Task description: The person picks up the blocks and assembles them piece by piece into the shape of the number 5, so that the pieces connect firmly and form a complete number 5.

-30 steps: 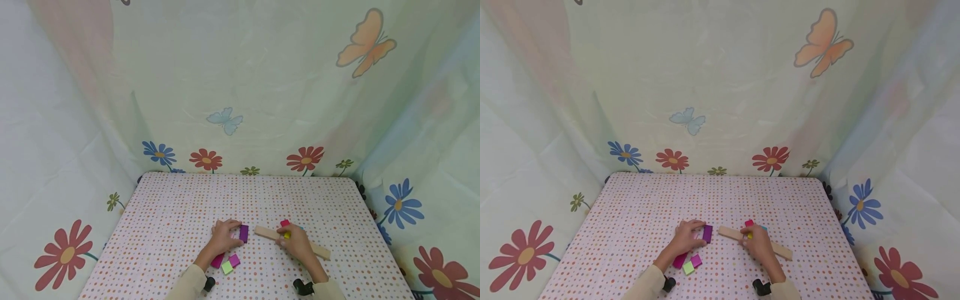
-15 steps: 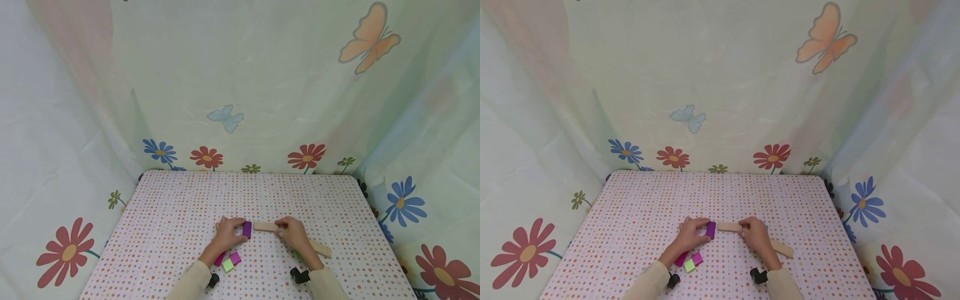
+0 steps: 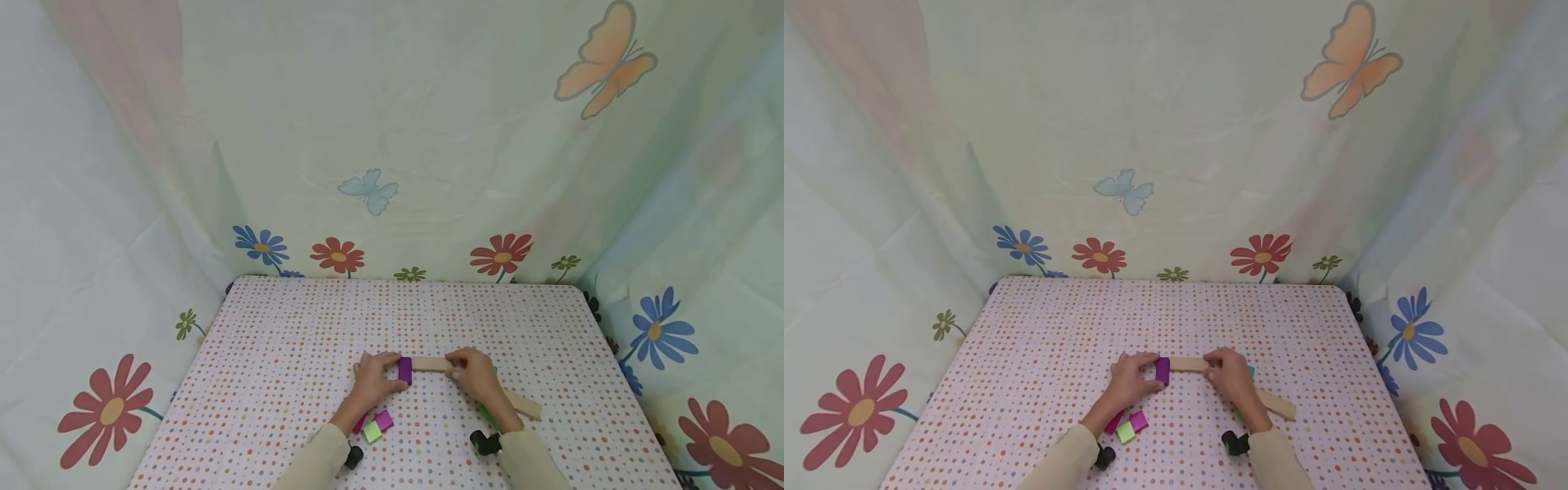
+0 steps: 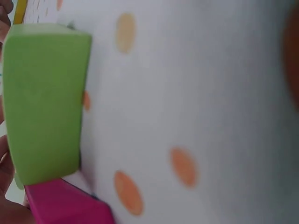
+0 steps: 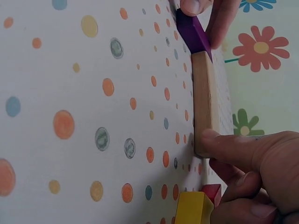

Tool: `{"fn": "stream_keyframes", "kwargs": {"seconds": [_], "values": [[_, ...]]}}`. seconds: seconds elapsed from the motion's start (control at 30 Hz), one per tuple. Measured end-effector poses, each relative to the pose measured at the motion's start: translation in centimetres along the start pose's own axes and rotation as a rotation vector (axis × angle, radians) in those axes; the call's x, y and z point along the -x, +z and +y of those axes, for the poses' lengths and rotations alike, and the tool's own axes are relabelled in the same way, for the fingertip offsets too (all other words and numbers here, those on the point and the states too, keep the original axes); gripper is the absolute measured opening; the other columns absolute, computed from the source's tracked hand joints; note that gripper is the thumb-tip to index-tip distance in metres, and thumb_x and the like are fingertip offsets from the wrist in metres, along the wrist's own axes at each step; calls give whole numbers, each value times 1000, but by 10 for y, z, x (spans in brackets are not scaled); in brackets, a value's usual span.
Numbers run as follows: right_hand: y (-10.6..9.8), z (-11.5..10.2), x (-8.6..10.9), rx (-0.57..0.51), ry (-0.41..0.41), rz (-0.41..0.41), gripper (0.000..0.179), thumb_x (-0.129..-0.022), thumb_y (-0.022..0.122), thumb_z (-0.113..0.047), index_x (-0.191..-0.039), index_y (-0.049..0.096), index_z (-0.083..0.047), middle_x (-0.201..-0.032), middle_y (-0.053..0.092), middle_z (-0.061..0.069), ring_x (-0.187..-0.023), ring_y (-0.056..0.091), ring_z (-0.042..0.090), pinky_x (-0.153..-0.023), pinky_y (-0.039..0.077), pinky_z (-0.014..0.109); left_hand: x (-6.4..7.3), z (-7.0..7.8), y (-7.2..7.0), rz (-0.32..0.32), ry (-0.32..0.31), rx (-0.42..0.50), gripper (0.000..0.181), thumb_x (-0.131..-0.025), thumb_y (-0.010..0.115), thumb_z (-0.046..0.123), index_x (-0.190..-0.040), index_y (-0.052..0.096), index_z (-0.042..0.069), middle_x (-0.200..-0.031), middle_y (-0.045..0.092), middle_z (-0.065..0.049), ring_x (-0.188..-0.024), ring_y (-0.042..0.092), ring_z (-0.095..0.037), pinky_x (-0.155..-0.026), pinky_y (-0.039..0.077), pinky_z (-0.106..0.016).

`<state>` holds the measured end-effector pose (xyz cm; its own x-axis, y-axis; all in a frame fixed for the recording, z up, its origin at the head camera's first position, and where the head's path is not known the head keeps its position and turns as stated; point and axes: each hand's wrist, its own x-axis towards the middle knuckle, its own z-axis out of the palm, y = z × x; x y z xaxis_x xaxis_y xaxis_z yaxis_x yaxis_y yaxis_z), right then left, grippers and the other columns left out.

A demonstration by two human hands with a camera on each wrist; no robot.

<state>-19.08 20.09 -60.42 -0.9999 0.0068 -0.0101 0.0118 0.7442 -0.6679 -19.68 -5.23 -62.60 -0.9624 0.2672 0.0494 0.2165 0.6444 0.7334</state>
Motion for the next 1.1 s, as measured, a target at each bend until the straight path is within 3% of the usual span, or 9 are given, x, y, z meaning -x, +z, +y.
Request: {"fn": "stream_keyframes", "kwargs": {"seconds": [0.07,0.23,0.47,0.7,0.9,1.1], "values": [[1,-1,0,16,-3,8,28,-88,83,-4,-116,79,-4,-119,76,15,-118,68,39,-112,50,58,0,1,-1,1,-2,9,64,-79,93,26,-136,71,10,-145,68,-13,-123,53,-35,-86,30,-45],[2,-6,-2,52,-9,12,27,-88,82,-3,-115,79,-5,-118,75,15,-100,66,28,-89,56,49,1,2,-2,-4,-21,27,65,-80,92,25,-138,70,9,-147,67,-14,-135,51,-43,-90,32,-52],[1,-6,0,35,-10,12,28,-88,82,-3,-115,79,-4,-118,76,16,-99,66,28,-88,55,49,2,3,-2,-5,-20,46,65,-80,92,24,-139,69,9,-147,67,-14,-136,51,-43,-91,32,-54],[2,-8,0,53,-25,25,28,-89,81,-3,-116,78,-2,-119,76,17,-107,69,34,-106,52,57,1,2,-1,2,-24,45,64,-81,92,25,-139,69,11,-147,68,-11,-120,52,-33,-89,31,-48],[4,-6,1,51,-32,46,28,-88,82,-3,-116,78,-2,-118,76,17,-98,68,29,-89,57,50,1,2,0,0,-28,46,65,-81,92,25,-139,69,10,-147,68,-11,-109,48,-24,-87,29,-45],[6,-3,2,43,-49,57,27,-88,82,-4,-115,79,-2,-107,75,13,-88,61,20,-79,53,39,0,1,2,3,-20,40,64,-82,91,25,-140,69,10,-146,68,-11,-108,47,-23,-87,29,-46]]}}
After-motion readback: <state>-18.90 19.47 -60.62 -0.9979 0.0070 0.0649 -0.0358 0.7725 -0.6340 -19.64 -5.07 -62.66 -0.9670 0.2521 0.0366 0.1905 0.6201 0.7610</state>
